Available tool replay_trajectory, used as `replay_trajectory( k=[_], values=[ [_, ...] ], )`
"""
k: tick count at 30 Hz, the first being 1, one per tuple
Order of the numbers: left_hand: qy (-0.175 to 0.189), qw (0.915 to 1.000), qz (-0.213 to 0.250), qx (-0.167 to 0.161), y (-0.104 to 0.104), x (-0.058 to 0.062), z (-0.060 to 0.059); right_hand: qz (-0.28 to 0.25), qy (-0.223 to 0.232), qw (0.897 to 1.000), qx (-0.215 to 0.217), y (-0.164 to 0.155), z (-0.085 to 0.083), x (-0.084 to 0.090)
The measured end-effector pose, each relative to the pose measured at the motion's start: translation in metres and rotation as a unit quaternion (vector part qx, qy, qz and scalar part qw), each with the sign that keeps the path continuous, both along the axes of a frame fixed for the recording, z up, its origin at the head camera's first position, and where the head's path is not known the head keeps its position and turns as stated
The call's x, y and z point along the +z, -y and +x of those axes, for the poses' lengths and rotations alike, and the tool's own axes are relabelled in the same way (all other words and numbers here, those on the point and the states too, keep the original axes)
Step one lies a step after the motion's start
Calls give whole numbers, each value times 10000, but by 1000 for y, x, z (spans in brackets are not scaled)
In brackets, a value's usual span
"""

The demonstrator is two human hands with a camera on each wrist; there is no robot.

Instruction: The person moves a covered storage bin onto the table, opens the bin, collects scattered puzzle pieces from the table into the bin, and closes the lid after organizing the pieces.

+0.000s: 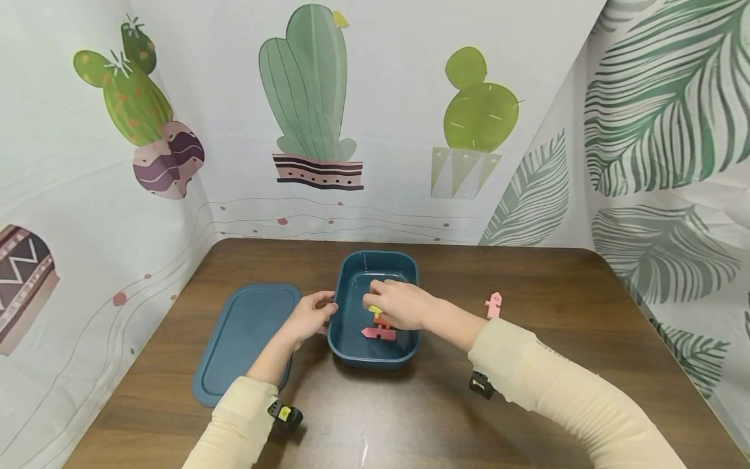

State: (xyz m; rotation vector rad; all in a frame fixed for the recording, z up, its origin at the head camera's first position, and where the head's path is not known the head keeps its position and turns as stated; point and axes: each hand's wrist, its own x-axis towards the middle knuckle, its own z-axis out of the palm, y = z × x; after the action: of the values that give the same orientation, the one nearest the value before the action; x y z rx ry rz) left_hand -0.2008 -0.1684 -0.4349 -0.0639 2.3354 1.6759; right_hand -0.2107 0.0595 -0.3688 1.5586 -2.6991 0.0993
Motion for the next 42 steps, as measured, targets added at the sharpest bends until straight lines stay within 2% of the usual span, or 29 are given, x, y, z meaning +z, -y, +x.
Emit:
replay_trajectory(
  k=[9, 24, 30, 37, 42],
  values=[
    [-20, 10000, -46, -12, 0, -2, -1, -51, -67, 9999, 59, -1, 0, -3],
    [-62, 10000, -16, -34, 0, -1, 0, 116, -114, 9998, -107, -6, -1, -5],
    [-248, 9995, 30, -177, 1, 1, 2, 175, 13, 9995, -265, -10, -1, -3],
    [-46, 10000, 2, -76, 0, 1, 1, 135, -100, 9992, -366, -16, -2, 0],
    [-32, 9999, 14, -105, -1, 2, 1, 8, -219, 9989, -412, -22, -2, 4]
  ],
)
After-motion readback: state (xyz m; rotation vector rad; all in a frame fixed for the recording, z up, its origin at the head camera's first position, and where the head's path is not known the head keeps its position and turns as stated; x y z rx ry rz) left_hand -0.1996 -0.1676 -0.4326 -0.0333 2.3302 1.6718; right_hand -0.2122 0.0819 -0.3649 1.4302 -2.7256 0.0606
